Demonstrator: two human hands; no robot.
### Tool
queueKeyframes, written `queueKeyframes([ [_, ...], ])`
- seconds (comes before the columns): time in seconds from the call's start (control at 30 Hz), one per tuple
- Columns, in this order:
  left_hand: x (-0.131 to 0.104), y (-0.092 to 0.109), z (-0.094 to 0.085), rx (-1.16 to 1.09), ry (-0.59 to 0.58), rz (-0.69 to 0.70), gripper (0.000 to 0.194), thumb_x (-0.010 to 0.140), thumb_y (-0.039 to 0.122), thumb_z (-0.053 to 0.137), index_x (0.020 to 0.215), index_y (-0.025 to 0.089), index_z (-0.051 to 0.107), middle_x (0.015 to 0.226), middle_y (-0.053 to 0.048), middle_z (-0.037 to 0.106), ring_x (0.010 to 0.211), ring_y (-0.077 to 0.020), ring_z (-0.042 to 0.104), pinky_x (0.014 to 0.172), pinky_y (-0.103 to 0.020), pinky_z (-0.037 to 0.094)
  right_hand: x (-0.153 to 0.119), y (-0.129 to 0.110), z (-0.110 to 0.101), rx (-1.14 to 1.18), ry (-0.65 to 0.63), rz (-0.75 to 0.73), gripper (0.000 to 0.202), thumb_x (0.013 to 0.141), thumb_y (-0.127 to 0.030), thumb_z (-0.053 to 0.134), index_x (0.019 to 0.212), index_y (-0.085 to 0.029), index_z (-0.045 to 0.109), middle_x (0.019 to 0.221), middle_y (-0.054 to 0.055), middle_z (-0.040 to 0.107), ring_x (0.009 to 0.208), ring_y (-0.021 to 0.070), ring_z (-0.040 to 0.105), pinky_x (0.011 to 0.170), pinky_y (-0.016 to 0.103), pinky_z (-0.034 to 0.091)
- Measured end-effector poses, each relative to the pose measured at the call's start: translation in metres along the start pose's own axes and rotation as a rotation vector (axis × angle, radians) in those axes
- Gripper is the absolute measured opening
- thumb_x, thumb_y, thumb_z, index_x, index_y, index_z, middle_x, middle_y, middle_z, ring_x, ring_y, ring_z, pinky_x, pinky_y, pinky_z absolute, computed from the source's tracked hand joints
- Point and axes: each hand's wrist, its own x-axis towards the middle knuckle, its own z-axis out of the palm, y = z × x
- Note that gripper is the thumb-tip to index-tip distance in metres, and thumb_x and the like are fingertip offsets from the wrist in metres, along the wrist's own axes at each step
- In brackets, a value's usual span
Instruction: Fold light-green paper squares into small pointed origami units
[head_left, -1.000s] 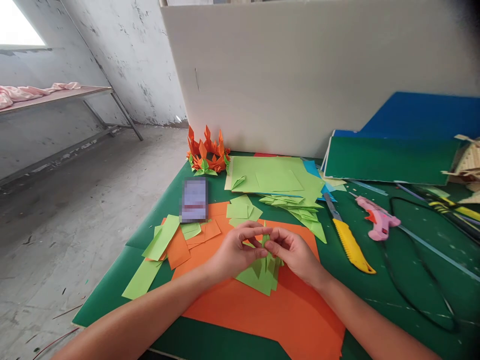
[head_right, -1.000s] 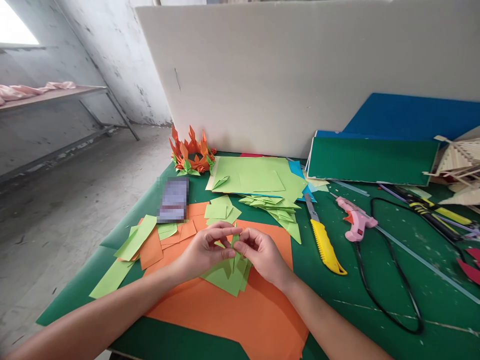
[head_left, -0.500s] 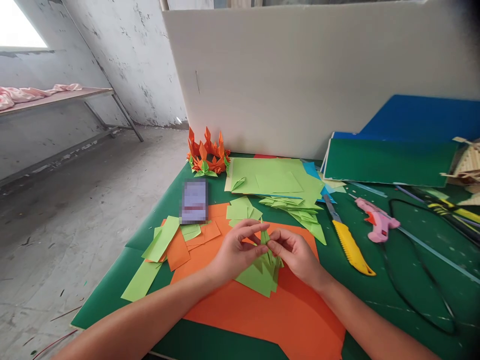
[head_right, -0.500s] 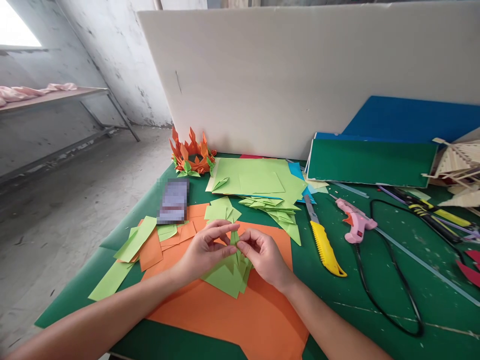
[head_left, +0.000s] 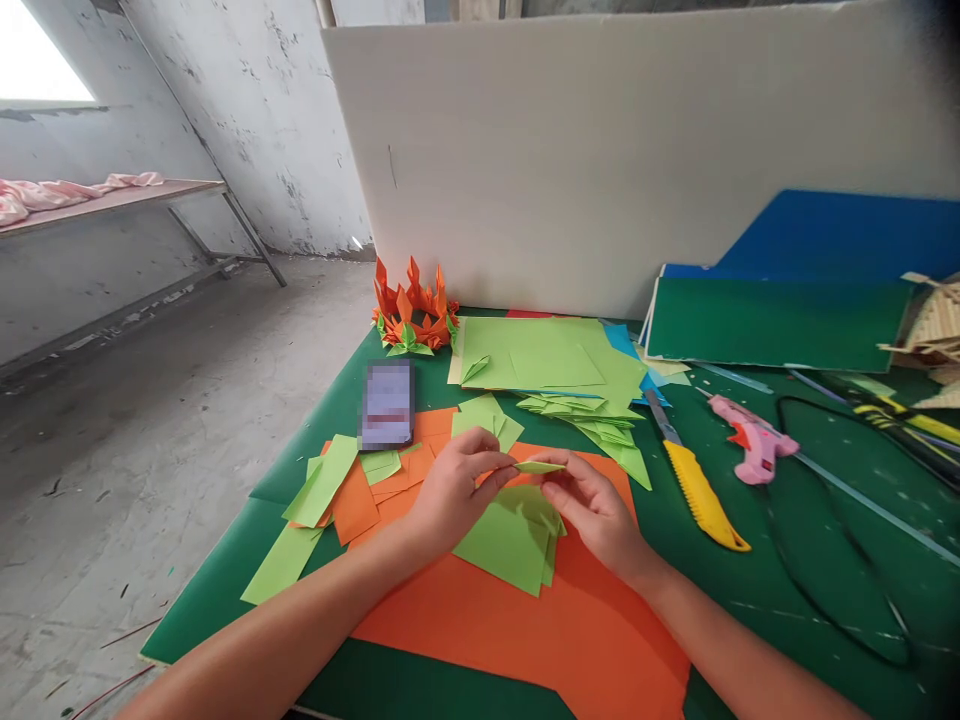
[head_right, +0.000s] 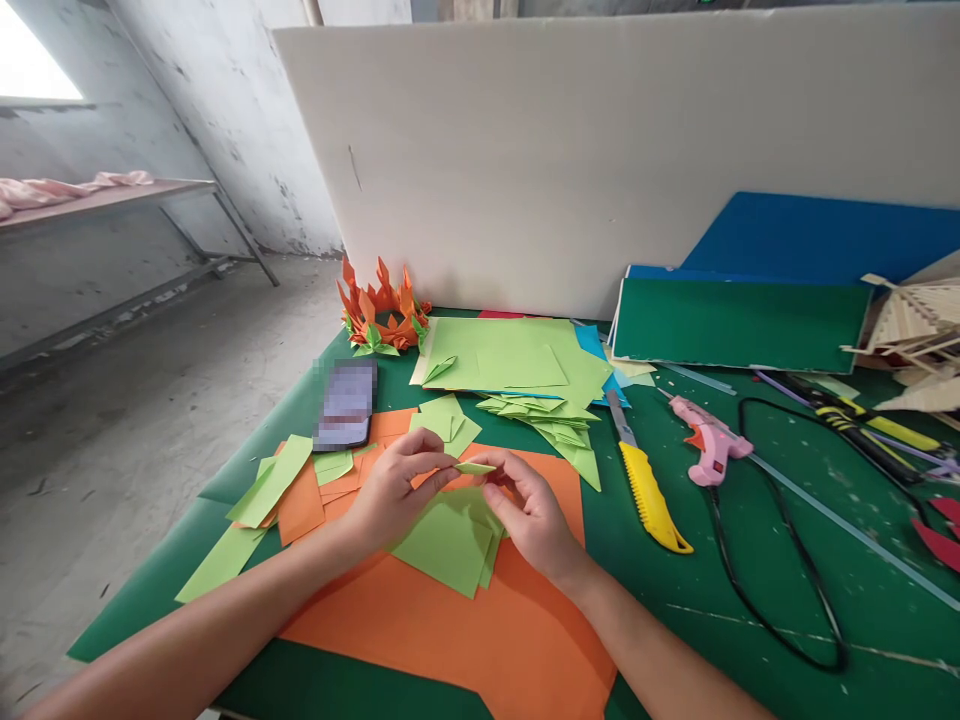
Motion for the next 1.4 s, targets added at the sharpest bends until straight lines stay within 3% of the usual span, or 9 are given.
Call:
queueKeyframes([
  [0.13, -0.002, 0.007, 0.000, -0.033, -0.074, 0.002, 0.019, 0.093, 0.026, 0.055, 0.085, 0.019, 0.071, 0.089, -0.005, 0.063, 0.079, -0.0154, 0.059, 0.069, -0.026, 0.046, 0.001, -0.002, 0.002, -0.055, 0.083, -0.011, 0.034, 0.086, -0.042, 0.066, 0.117, -0.028, 0.064, 0.107, 0.006, 0.061, 0.091, 0.0193, 0.059, 0.080, 0.031, 0.052],
  [0.23, -0.003, 0.013, 0.001, -0.074, -0.164, -0.064, 0.019, 0.091, 0.024, 0.055, 0.081, 0.018, 0.070, 0.073, -0.002, 0.064, 0.066, -0.0126, 0.055, 0.061, -0.023, 0.043, 0.002, -0.003, 0.002, -0.073, 0.143, -0.009, 0.022, 0.086, -0.044, 0.065, 0.087, -0.024, 0.073, 0.092, 0.007, 0.067, 0.092, 0.0226, 0.061, 0.078, 0.033, 0.051],
  [0.33, -0.002, 0.020, -0.001, -0.142, -0.244, -0.180, 0.019, 0.089, 0.024, 0.056, 0.077, 0.018, 0.070, 0.069, -0.001, 0.062, 0.060, -0.0108, 0.054, 0.056, -0.021, 0.042, 0.003, 0.000, 0.002, -0.037, 0.164, 0.017, 0.033, 0.088, -0.046, 0.062, 0.065, -0.022, 0.070, 0.084, 0.007, 0.068, 0.082, 0.0223, 0.060, 0.072, 0.033, 0.049],
  [0.53, -0.003, 0.023, -0.006, -0.440, -0.392, -0.486, 0.020, 0.086, 0.031, 0.058, 0.077, 0.016, 0.065, 0.070, -0.001, 0.062, 0.054, -0.0092, 0.055, 0.051, -0.021, 0.044, 0.004, 0.006, -0.002, 0.177, 0.132, 0.119, 0.041, 0.092, -0.051, 0.052, 0.079, -0.019, 0.076, 0.074, 0.007, 0.064, 0.064, 0.0175, 0.052, 0.062, 0.032, 0.046],
  [0.7, 0.003, 0.007, -0.006, -0.596, -0.177, -0.542, 0.024, 0.079, 0.032, 0.067, 0.096, 0.019, 0.056, 0.072, 0.000, 0.065, 0.066, -0.0131, 0.062, 0.060, -0.024, 0.049, 0.004, 0.006, -0.007, 0.030, 0.244, 0.010, 0.039, 0.096, -0.048, 0.045, 0.095, -0.021, 0.073, 0.081, 0.006, 0.066, 0.070, 0.0185, 0.054, 0.069, 0.033, 0.048],
  [0.83, 0.018, -0.002, -0.016, -0.435, -0.073, -0.425, 0.011, 0.082, 0.027, 0.061, 0.087, 0.018, 0.056, 0.080, -0.001, 0.066, 0.070, -0.0125, 0.061, 0.064, -0.025, 0.049, 0.001, 0.002, -0.003, -0.339, 0.034, -0.172, 0.023, 0.094, -0.041, 0.055, 0.100, -0.024, 0.069, 0.093, 0.007, 0.067, 0.090, 0.0223, 0.058, 0.080, 0.035, 0.048],
  [0.97, 0.043, -0.007, -0.029, -0.139, 0.017, -0.349, 0.012, 0.084, 0.020, 0.056, 0.092, 0.019, 0.064, 0.087, -0.002, 0.069, 0.079, -0.0147, 0.063, 0.071, -0.026, 0.050, 0.000, -0.001, 0.004, -0.622, -0.222, -0.348, 0.040, 0.085, -0.045, 0.066, 0.118, -0.022, 0.063, 0.112, 0.011, 0.063, 0.104, 0.0277, 0.055, 0.089, 0.041, 0.046],
  [1.17, 0.089, -0.031, -0.030, 0.097, 0.113, -0.212, 0.015, 0.083, 0.011, 0.056, 0.092, 0.016, 0.067, 0.111, -0.006, 0.062, 0.071, -0.0092, 0.063, 0.070, -0.022, 0.051, -0.001, 0.002, 0.005, -0.735, -0.318, -0.385, 0.042, 0.089, -0.047, 0.060, 0.123, -0.024, 0.061, 0.117, 0.012, 0.062, 0.108, 0.0282, 0.054, 0.093, 0.044, 0.045],
  [1.4, 0.113, -0.053, -0.021, 0.253, 0.112, -0.157, 0.012, 0.083, 0.011, 0.059, 0.089, 0.014, 0.069, 0.094, -0.006, 0.066, 0.079, -0.0164, 0.065, 0.079, -0.030, 0.053, 0.001, 0.003, 0.004, -0.714, -0.365, -0.396, 0.039, 0.092, -0.047, 0.056, 0.121, -0.023, 0.063, 0.116, 0.011, 0.062, 0.105, 0.0262, 0.054, 0.093, 0.041, 0.042],
])
